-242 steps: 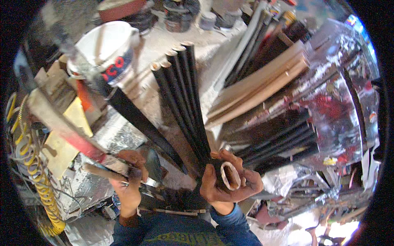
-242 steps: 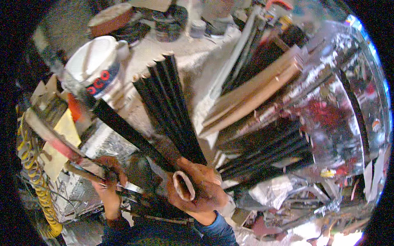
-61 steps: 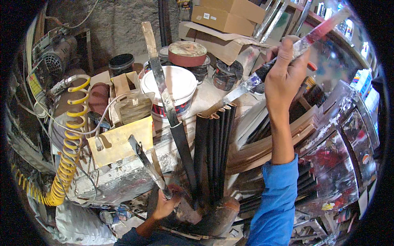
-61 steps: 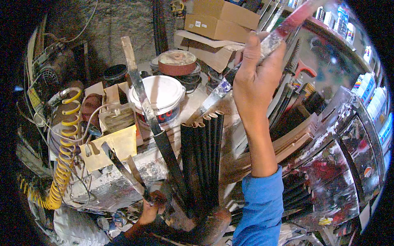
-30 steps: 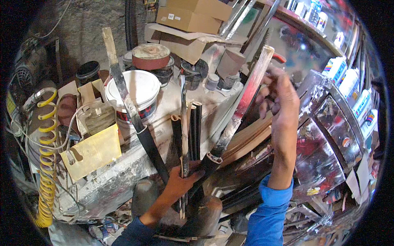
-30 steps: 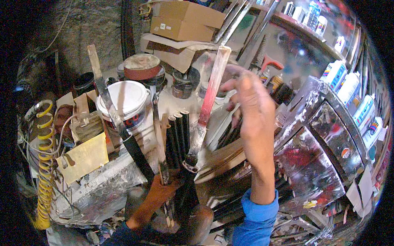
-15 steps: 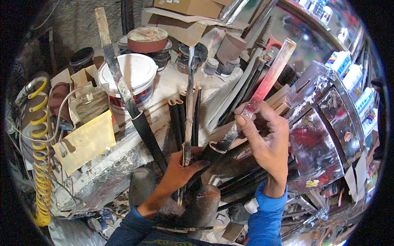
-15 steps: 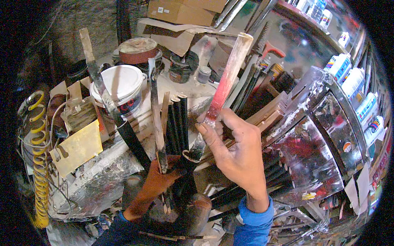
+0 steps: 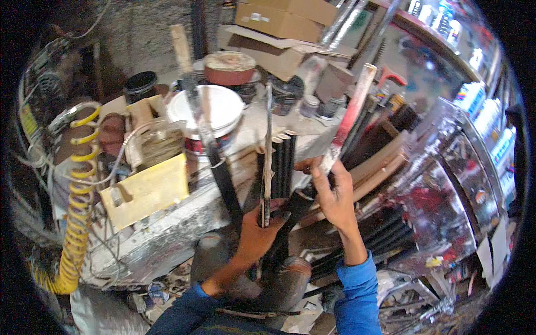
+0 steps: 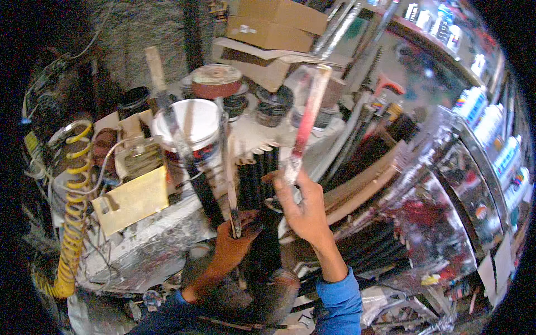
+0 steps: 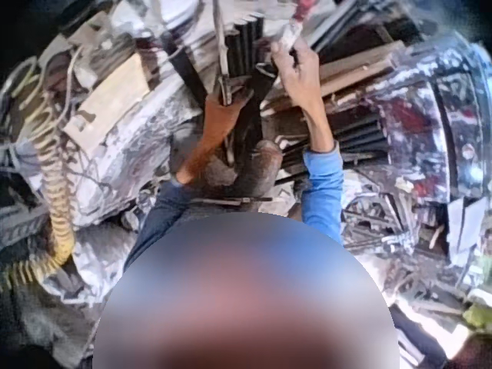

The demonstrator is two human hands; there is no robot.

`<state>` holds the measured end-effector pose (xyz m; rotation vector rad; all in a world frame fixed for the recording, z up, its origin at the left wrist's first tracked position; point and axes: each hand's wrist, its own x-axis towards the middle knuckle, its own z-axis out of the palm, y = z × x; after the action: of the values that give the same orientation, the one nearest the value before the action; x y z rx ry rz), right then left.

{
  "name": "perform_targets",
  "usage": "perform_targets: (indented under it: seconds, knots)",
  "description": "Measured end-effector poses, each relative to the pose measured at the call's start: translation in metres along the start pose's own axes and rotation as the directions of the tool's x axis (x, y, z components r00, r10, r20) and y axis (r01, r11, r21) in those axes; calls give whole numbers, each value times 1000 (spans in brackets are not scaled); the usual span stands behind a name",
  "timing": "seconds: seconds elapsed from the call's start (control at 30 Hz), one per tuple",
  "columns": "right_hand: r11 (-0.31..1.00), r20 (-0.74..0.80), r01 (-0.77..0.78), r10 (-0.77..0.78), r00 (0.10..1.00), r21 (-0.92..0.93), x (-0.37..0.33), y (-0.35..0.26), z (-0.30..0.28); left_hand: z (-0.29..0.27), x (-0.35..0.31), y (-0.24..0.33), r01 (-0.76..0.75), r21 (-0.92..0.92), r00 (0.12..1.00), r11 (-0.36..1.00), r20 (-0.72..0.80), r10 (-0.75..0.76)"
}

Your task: The person sits on the floor and organizes a bundle of black pipes by picking them up, separating them, and placing them into a vertical rack. The person repeatedly handles the pipes one at a time, aligning them with other pipes already in the rack.

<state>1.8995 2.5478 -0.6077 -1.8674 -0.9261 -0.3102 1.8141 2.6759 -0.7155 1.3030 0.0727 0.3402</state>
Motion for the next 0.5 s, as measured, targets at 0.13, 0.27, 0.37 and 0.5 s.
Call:
perform_targets:
  seconds: [0.13,0.27,0.37,0.5]
  knots:
    - [964,-78,-109,131,988,244,-1,26,50,-13,-30,-7,-107,-65,965,992,-246,87]
    - [928,43,-202,199,979,312,7,46,87,-38,-59,-20,-59,91,953,994,-293,83]
    - [922,139,-226,190,972,313,20,49,113,-45,-71,-28,-141,-144,957,980,-272,97]
    - [907,352,-303,192,916,293,34,46,132,-57,-86,-26,-87,42,966,995,-241,95]
